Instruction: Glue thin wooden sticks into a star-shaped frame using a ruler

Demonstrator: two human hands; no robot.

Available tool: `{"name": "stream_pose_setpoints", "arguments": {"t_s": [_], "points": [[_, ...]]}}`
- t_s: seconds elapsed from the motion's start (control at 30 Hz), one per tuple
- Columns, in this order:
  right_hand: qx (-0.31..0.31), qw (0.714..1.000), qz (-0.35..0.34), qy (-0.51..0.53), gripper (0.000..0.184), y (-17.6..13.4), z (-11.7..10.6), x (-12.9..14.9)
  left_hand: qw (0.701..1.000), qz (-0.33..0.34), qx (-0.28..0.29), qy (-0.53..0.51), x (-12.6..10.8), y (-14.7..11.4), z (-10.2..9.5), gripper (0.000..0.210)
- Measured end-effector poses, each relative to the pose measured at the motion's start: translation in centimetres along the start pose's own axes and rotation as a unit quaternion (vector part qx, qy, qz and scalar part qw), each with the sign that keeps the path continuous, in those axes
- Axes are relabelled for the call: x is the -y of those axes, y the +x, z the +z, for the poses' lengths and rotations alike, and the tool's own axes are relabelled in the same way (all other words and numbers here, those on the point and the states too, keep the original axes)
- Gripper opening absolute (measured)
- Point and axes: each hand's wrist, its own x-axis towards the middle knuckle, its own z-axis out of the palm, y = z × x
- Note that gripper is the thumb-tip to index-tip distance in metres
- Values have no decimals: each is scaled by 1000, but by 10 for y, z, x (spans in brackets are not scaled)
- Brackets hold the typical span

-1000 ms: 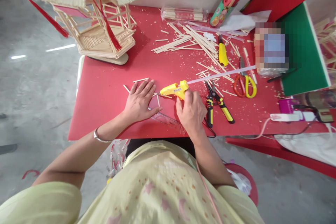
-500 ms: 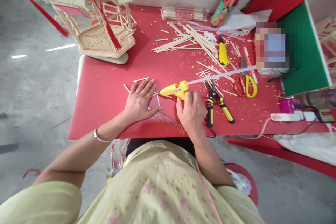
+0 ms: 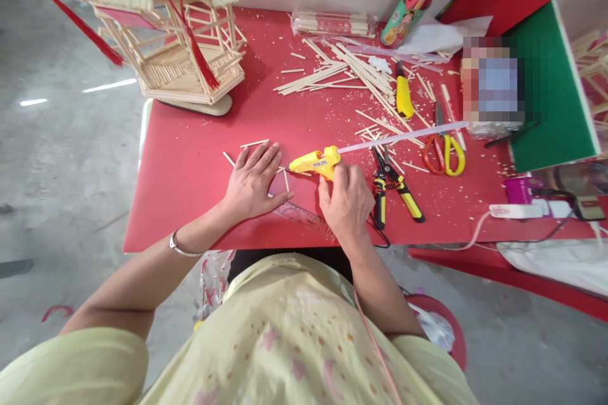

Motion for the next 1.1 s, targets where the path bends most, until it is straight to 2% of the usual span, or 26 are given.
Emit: {"name": "stream_pose_setpoints", "arguments": {"t_s": [0.3,1.1], "points": [[-34,999,-10,-10,41,-1,2,0,1000,4,-3,13,1,0,1,95],[15,1000,19,8,44,-3,-2,4,1000,6,-5,13,2,1,2,95]]}}
